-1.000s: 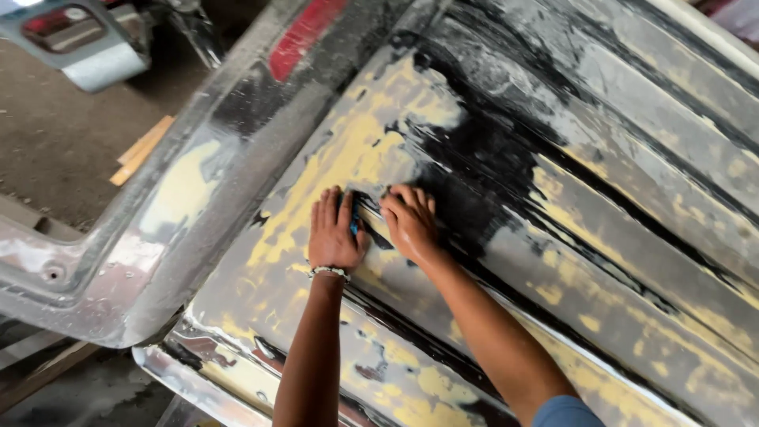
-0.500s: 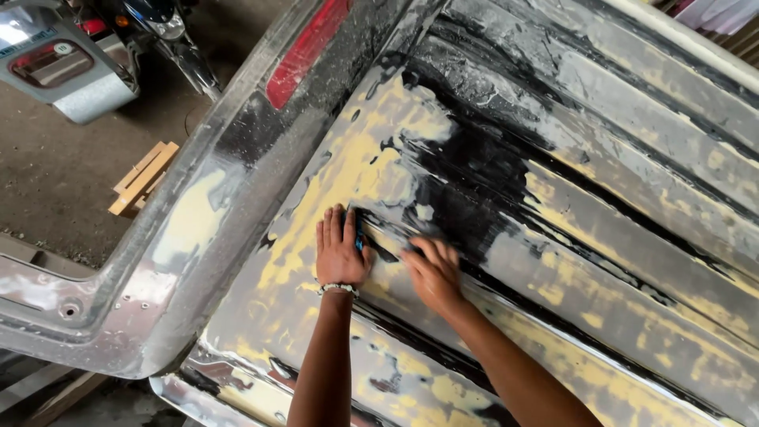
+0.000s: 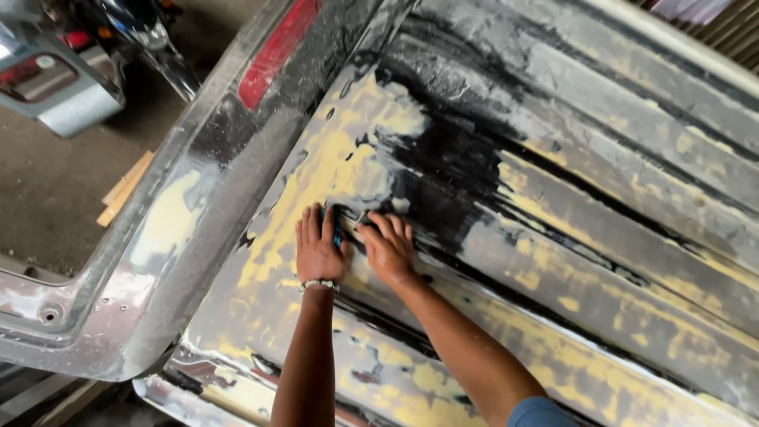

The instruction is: The person is sanding a car body panel that has been covered with yellow body filler to smooth the surface.

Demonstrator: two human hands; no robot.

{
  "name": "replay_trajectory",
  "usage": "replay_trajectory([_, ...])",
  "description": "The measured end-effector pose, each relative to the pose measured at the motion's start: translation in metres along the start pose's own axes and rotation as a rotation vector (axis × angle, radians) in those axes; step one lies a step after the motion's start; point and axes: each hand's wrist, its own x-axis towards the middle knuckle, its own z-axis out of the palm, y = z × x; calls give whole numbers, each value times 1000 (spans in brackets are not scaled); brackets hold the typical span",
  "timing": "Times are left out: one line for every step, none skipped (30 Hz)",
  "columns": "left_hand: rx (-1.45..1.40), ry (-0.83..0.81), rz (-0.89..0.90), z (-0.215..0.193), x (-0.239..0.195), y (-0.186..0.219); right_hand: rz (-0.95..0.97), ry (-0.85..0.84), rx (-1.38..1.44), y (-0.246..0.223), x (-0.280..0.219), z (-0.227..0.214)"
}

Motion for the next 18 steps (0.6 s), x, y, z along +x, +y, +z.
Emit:
replay_trajectory([13, 14, -17, 0, 2, 0, -21, 23, 7, 2, 4, 1])
replay_trajectory([10, 24, -16, -1, -7, 4, -31, 27, 3, 1, 3, -4])
replay_trajectory([-2, 42, -56, -1, -16, 9, -45, 22, 14, 0, 2, -8])
replay_trajectory([-13, 54, -91, -1, -24, 13, -52, 18, 24, -1, 1, -12])
replay_trajectory([-14, 59, -88, -4, -40, 24, -55, 23, 21, 5, -6, -21])
replay_trajectory([3, 37, -102, -11, -60, 31, -68, 18, 38, 6, -15, -29])
replay_trajectory([21, 14, -116, -18, -78, 38, -80, 13, 54, 8, -23, -37])
replay_trajectory([24, 17, -106, -16, -88, 43, -77, 23, 53, 17, -45, -48])
replay_trajectory([26, 27, -145, -15, -97, 46, -82, 2, 38, 25, -66, -57])
replay_trajectory([23, 45, -193, -11, -106, 50, -98, -24, 23, 35, -85, -66])
replay_trajectory([21, 55, -192, -10, -104, 52, -106, -18, 22, 39, -91, -76])
replay_trajectory([46, 64, -200, -10, -101, 53, -105, -19, 22, 43, -95, -84])
replay_trajectory([71, 72, -209, -8, -98, 53, -105, -20, 21, 47, -99, -91])
replay_trajectory([76, 75, -224, -8, -97, 55, -113, -29, 33, 45, -92, -86])
replay_trajectory([72, 92, -221, -7, -95, 57, -115, -53, 33, 43, -86, -80])
replay_trajectory([71, 98, -209, -9, -94, 58, -103, -74, 34, 39, -81, -75])
replay_trajectory([81, 90, -215, -7, -100, 56, -97, -81, 46, 31, -69, -66])
replay_trajectory([69, 102, -210, -5, -99, 55, -85, -107, 46, 26, -49, -57])
